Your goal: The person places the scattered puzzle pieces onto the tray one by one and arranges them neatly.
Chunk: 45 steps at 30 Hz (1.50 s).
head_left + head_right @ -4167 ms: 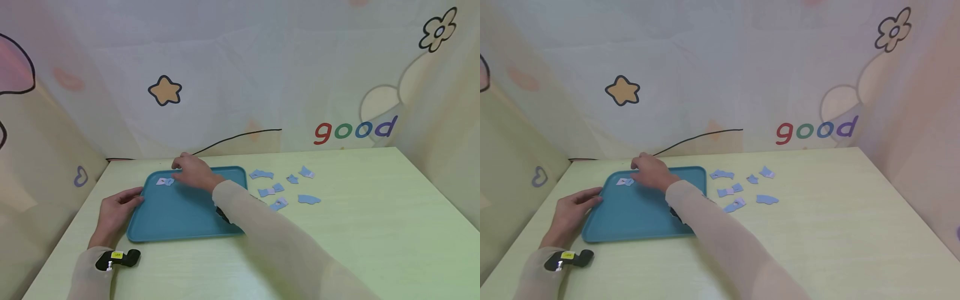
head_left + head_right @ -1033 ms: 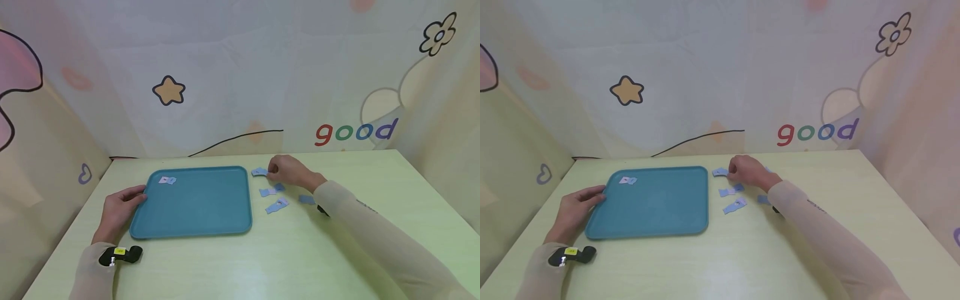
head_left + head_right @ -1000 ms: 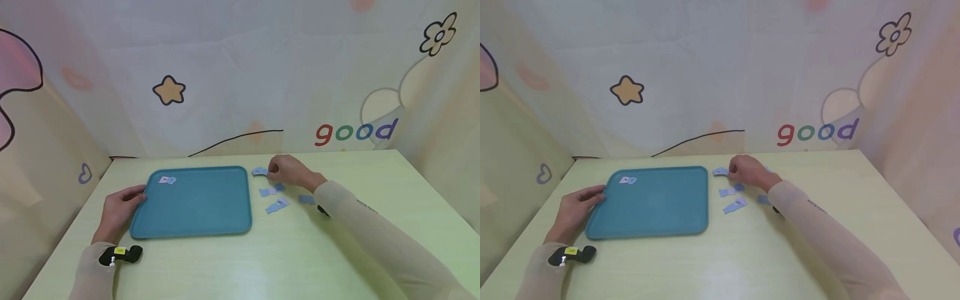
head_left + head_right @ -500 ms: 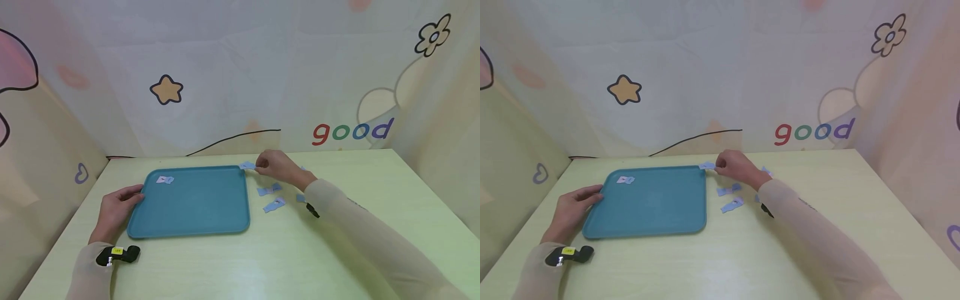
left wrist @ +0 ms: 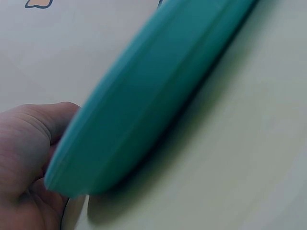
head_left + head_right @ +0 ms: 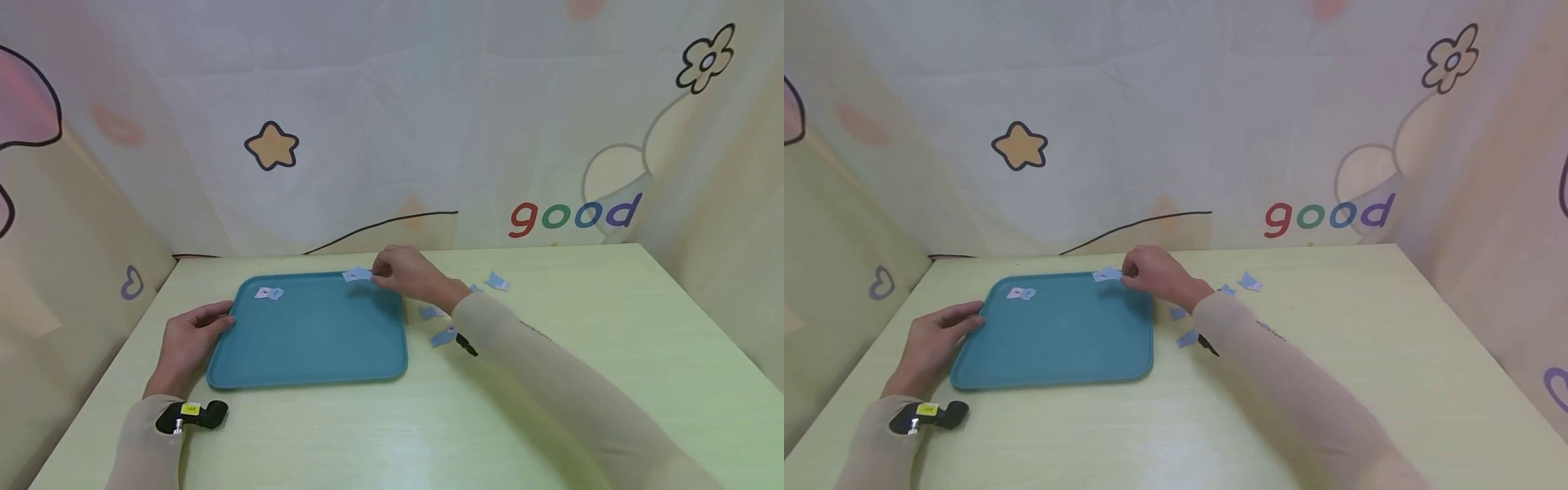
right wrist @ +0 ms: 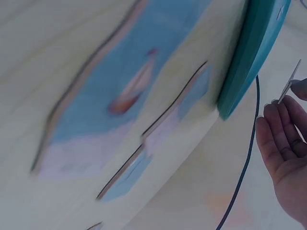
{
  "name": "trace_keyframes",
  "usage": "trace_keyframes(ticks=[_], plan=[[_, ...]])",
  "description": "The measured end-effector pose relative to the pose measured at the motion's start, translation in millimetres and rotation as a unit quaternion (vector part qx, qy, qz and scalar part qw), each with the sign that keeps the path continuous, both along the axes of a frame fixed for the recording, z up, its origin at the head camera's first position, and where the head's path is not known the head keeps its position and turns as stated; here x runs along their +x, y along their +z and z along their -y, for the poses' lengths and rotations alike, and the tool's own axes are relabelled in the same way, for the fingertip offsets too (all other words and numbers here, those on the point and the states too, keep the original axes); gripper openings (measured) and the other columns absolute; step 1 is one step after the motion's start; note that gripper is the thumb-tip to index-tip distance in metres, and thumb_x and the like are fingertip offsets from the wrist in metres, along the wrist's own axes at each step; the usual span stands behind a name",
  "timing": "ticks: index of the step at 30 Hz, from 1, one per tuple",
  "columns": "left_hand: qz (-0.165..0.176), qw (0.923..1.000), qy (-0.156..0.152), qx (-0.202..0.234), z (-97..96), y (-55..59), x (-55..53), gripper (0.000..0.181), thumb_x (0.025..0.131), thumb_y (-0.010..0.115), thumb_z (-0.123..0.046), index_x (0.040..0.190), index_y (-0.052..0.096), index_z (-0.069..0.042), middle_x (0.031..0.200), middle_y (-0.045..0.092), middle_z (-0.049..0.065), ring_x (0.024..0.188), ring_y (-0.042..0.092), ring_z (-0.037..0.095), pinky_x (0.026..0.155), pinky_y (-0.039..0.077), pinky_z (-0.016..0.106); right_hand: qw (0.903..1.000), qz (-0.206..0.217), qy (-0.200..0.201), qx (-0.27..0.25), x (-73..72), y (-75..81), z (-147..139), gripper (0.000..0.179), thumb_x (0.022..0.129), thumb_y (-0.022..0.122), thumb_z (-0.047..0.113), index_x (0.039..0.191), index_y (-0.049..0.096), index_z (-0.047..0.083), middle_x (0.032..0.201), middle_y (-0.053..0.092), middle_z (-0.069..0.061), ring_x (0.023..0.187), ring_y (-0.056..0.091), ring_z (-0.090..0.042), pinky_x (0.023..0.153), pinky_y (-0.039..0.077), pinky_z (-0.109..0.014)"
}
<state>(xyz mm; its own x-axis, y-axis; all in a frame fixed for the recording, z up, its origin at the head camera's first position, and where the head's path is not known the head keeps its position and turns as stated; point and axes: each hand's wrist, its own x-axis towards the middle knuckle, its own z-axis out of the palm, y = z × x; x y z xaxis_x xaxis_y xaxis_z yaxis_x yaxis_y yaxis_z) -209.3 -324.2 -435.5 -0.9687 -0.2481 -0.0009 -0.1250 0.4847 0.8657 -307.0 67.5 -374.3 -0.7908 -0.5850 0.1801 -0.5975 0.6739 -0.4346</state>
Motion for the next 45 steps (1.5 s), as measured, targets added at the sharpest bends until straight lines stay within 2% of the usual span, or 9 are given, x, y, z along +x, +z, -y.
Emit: trace_keyframes(ticks=[10,22,32,45], plan=[[0.007,1.0000,0.003,0.005,-0.6,1.3,0.0,0.045,0.107,0.068,-0.024,0.146,0.064,-0.003,0.141,0.064,0.021,0.123,0.059,0.027,0.083,0.049,0.010,0.9990,0.004,0.005,0.044,1.7,1.0,41.2,0.021,0.103,0.073,0.019,0.117,0.077,0.004,0.109,0.069,-0.006,0.098,0.064,-0.018,0.089,0.056,-0.026],[0.008,1.0000,0.004,-0.002,1.6,2.1,1.7,0.045,0.107,0.068,-0.024,0.146,0.064,-0.004,0.141,0.064,0.021,0.125,0.058,0.029,0.084,0.048,0.010,0.9985,-0.007,0.020,0.049,-4.2,-5.6,75.3,0.023,0.105,0.071,0.022,0.119,0.076,0.005,0.110,0.070,-0.006,0.099,0.063,-0.017,0.090,0.055,-0.028],[0.000,1.0000,-0.002,0.000,0.6,2.9,1.6,0.044,0.107,0.067,-0.022,0.146,0.063,-0.002,0.142,0.064,0.021,0.126,0.058,0.031,0.085,0.048,0.011,0.9988,0.011,0.021,0.042,-7.3,-8.9,91.1,0.024,0.105,0.070,0.021,0.120,0.077,0.004,0.112,0.072,-0.008,0.100,0.065,-0.018,0.091,0.055,-0.029],[0.006,1.0000,-0.002,-0.007,0.4,4.4,0.6,0.043,0.107,0.067,-0.022,0.146,0.064,-0.003,0.142,0.064,0.021,0.127,0.059,0.032,0.089,0.048,0.014,0.9933,0.007,0.032,0.111,-12.0,-13.5,102.3,0.022,0.107,0.066,0.020,0.120,0.076,0.005,0.111,0.070,-0.006,0.094,0.061,-0.016,0.088,0.054,-0.030]])
